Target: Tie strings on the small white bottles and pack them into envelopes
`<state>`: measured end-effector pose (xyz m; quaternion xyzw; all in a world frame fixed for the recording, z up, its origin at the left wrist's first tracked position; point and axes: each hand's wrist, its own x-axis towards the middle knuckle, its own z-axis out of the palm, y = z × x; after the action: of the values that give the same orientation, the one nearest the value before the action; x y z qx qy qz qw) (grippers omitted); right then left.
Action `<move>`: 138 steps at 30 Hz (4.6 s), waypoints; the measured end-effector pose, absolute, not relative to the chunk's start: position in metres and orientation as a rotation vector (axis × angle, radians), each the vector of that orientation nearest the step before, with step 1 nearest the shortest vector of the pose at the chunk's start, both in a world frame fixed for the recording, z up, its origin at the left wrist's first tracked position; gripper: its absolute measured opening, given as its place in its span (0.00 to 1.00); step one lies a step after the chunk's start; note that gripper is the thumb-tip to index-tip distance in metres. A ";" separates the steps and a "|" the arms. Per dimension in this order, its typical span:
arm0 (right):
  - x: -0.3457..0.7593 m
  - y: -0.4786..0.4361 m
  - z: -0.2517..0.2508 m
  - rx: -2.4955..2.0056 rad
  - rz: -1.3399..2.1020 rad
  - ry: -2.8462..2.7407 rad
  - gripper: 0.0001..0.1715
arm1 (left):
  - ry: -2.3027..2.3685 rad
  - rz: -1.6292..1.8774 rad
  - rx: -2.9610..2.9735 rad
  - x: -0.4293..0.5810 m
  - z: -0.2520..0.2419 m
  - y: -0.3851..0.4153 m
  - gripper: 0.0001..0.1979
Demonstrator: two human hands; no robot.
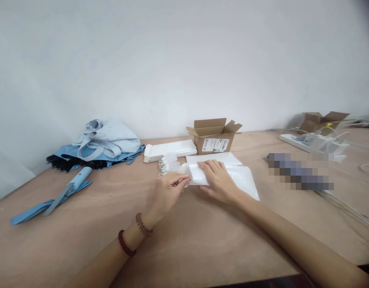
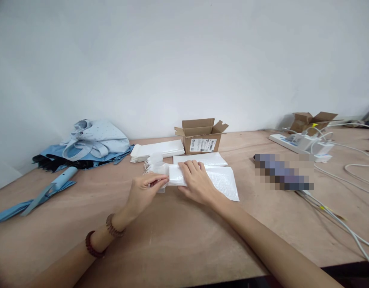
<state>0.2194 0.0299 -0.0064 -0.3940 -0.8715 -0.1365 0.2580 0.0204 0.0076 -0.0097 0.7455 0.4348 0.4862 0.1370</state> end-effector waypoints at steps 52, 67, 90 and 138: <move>0.230 0.047 -0.015 -1.240 -0.426 -2.331 0.27 | 1.757 1.358 2.371 -0.060 -0.035 0.083 0.09; 0.236 0.049 -0.011 -1.280 -0.403 -2.313 0.27 | 1.577 1.599 2.090 -0.028 -0.005 0.045 0.07; 0.219 0.026 -0.005 -1.021 -0.300 -2.374 0.28 | 1.057 1.266 1.913 0.006 -0.009 0.026 0.07; 0.194 0.019 -0.012 -0.934 -1.026 -2.179 0.13 | 1.148 1.265 1.443 0.016 0.000 0.013 0.18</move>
<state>0.1936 0.0186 -0.0123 -0.3477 -0.8109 -0.3818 0.2753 0.0156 0.0131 0.0001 0.5802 0.4615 0.5088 0.4375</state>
